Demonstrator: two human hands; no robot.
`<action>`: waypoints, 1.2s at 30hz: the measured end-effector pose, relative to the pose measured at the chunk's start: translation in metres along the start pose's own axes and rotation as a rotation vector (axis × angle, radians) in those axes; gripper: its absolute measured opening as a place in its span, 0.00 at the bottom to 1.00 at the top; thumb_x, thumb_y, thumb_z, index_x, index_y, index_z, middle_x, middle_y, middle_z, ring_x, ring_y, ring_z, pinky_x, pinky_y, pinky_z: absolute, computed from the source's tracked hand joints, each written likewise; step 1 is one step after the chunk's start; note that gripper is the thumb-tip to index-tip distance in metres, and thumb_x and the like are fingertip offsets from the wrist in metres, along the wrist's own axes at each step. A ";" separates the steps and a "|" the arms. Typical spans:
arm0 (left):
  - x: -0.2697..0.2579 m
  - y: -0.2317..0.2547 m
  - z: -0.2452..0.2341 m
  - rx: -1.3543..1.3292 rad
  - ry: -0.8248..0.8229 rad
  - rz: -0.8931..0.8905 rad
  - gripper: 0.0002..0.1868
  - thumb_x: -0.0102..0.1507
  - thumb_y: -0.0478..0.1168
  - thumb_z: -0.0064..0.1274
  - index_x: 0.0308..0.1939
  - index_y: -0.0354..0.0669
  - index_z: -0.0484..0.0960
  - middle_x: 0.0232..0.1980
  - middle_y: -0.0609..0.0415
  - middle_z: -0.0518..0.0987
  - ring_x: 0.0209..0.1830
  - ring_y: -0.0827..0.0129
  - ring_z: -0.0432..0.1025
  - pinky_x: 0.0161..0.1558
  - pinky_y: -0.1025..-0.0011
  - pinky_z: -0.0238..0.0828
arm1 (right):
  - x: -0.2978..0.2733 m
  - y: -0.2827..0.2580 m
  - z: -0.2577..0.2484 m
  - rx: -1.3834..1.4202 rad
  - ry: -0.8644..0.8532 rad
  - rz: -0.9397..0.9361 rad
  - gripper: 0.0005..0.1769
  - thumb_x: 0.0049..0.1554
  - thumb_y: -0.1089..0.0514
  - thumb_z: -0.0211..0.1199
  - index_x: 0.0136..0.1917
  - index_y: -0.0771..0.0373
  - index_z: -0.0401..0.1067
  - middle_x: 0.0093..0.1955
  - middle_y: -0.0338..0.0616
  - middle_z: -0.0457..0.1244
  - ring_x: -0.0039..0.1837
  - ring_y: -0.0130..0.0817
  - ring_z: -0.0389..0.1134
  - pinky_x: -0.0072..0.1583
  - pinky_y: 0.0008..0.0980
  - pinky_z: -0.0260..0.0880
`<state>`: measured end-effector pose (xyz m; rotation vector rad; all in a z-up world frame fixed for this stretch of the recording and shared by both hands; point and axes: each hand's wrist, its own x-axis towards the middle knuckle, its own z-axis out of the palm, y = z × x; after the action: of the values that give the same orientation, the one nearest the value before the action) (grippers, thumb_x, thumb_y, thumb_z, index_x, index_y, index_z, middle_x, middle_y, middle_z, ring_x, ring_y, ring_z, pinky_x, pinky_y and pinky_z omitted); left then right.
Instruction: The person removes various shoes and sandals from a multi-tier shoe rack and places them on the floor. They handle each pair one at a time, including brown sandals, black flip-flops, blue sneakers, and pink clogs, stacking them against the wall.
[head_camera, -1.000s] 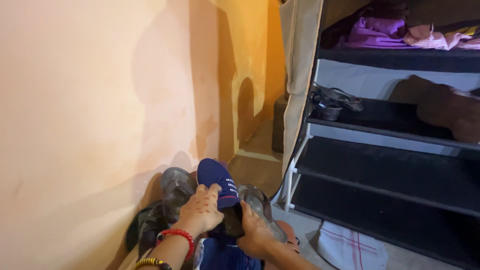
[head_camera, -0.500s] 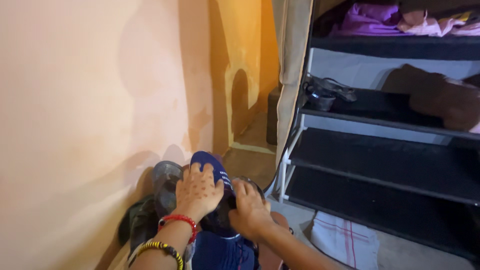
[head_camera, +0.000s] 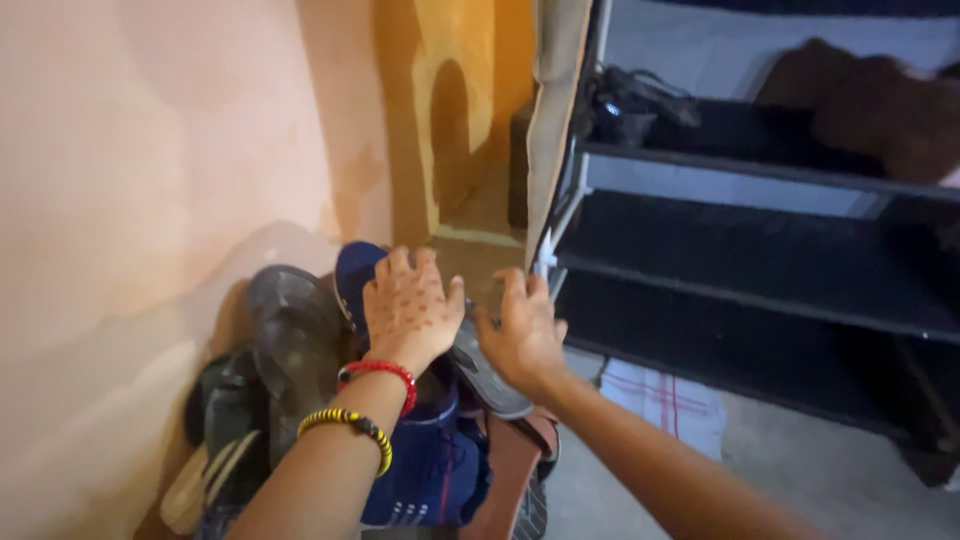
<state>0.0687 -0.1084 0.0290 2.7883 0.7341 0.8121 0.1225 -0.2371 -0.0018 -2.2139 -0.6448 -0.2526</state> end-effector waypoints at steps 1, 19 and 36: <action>0.001 0.005 0.005 -0.009 -0.021 0.008 0.29 0.63 0.56 0.51 0.62 0.45 0.73 0.68 0.43 0.67 0.69 0.51 0.61 0.62 0.51 0.62 | 0.001 0.005 -0.004 -0.006 0.028 -0.009 0.29 0.53 0.51 0.67 0.66 0.53 0.64 0.65 0.54 0.58 0.65 0.56 0.63 0.59 0.63 0.61; 0.030 0.140 0.059 -0.214 0.277 0.523 0.29 0.60 0.48 0.58 0.61 0.37 0.74 0.66 0.40 0.69 0.69 0.49 0.62 0.67 0.54 0.58 | 0.061 0.106 -0.112 -0.245 0.522 -0.244 0.19 0.56 0.59 0.67 0.59 0.58 0.66 0.59 0.53 0.58 0.64 0.51 0.60 0.59 0.54 0.57; 0.124 0.240 0.113 -0.252 0.524 0.529 0.24 0.65 0.52 0.53 0.57 0.37 0.77 0.56 0.44 0.74 0.65 0.50 0.65 0.71 0.52 0.53 | 0.140 0.178 -0.158 -0.526 0.627 -0.494 0.19 0.63 0.54 0.62 0.64 0.65 0.67 0.66 0.52 0.61 0.72 0.52 0.57 0.72 0.53 0.53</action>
<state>0.3197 -0.2567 0.0562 2.5669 -0.0863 1.6321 0.3395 -0.4023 0.0401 -2.2173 -0.8121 -1.4421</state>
